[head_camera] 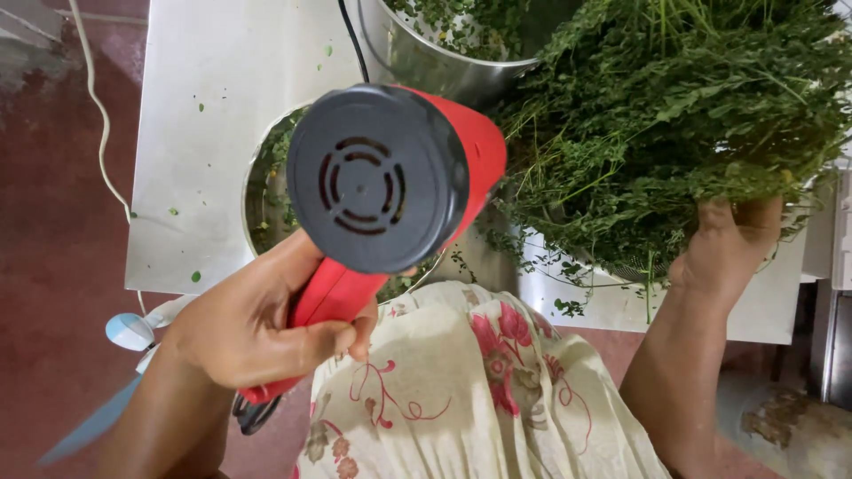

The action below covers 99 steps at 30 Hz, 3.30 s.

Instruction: Drying green leaves in a bowl using a heat gun and stirring them by hand

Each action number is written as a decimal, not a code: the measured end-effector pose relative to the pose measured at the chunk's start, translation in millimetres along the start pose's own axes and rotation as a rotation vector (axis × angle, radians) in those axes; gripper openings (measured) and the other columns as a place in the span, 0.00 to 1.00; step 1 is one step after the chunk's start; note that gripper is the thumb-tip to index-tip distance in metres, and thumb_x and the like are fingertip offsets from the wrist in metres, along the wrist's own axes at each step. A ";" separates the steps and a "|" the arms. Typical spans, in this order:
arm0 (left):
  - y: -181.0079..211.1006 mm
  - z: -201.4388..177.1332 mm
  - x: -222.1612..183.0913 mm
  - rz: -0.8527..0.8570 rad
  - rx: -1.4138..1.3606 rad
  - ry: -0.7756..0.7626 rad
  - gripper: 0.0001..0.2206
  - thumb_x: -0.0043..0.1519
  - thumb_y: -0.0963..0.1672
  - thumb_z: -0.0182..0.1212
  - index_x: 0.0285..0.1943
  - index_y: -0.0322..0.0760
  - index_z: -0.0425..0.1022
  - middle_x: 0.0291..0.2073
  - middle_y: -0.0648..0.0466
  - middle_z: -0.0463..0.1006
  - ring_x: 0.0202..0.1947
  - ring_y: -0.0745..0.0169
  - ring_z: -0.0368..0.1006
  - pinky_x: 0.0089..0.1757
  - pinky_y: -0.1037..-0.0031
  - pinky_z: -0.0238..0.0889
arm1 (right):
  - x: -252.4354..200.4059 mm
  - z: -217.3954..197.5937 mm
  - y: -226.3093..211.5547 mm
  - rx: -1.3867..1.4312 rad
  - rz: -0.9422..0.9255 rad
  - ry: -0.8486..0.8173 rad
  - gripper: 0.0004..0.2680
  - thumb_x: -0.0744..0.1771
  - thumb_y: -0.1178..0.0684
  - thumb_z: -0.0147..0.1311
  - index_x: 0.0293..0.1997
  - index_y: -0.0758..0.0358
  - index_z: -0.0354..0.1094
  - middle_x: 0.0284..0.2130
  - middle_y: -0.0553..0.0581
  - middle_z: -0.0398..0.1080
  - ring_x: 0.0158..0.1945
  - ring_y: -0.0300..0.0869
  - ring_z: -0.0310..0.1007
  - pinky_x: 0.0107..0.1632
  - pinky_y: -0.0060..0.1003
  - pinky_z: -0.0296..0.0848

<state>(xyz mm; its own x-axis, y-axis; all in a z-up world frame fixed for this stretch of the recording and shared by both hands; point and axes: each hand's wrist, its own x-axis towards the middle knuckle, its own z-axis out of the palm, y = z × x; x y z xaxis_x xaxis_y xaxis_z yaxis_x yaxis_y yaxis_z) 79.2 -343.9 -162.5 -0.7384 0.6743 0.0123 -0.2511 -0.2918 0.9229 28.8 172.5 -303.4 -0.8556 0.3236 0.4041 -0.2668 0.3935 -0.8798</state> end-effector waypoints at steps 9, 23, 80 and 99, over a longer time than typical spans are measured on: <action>-3.0 -8.5 -2.7 -0.064 0.043 -0.001 0.25 0.63 0.42 0.56 0.69 0.28 0.57 0.45 0.47 0.74 0.31 0.61 0.77 0.38 0.66 0.78 | 3.1 -5.5 14.8 0.095 -0.026 -0.026 0.17 0.75 0.65 0.49 0.74 0.59 0.52 0.69 0.67 0.58 0.72 0.64 0.59 0.68 0.62 0.69; 9.3 6.2 21.9 0.088 -0.079 -0.190 0.23 0.65 0.43 0.52 0.67 0.21 0.58 0.38 0.42 0.74 0.31 0.60 0.73 0.36 0.68 0.72 | 2.3 18.1 -15.6 0.030 0.098 0.060 0.16 0.72 0.66 0.49 0.69 0.60 0.58 0.64 0.59 0.66 0.66 0.50 0.66 0.67 0.48 0.67; 57.7 31.4 76.8 0.217 -0.093 -0.301 0.36 0.61 0.39 0.55 0.78 0.34 0.42 0.63 0.40 0.67 0.32 0.56 0.76 0.37 0.67 0.79 | 4.5 45.2 -45.8 -0.087 0.105 0.196 0.20 0.62 0.72 0.42 0.54 0.51 0.46 0.52 0.57 0.46 0.54 0.44 0.48 0.49 0.37 0.69; 59.1 35.8 82.4 0.308 0.157 -0.338 0.34 0.62 0.37 0.56 0.77 0.31 0.43 0.57 0.40 0.68 0.30 0.59 0.79 0.33 0.71 0.81 | 8.9 59.2 -61.5 -0.029 0.054 0.168 0.21 0.63 0.71 0.49 0.52 0.52 0.44 0.52 0.59 0.55 0.47 0.39 0.60 0.48 0.31 0.70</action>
<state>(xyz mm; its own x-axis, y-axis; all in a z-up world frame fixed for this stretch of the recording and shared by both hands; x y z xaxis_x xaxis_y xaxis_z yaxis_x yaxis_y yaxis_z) 25.9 -281.4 -93.2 -0.5125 0.7629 0.3941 0.0641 -0.4237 0.9035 11.4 100.3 -260.5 -0.7812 0.4833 0.3951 -0.2079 0.3954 -0.8947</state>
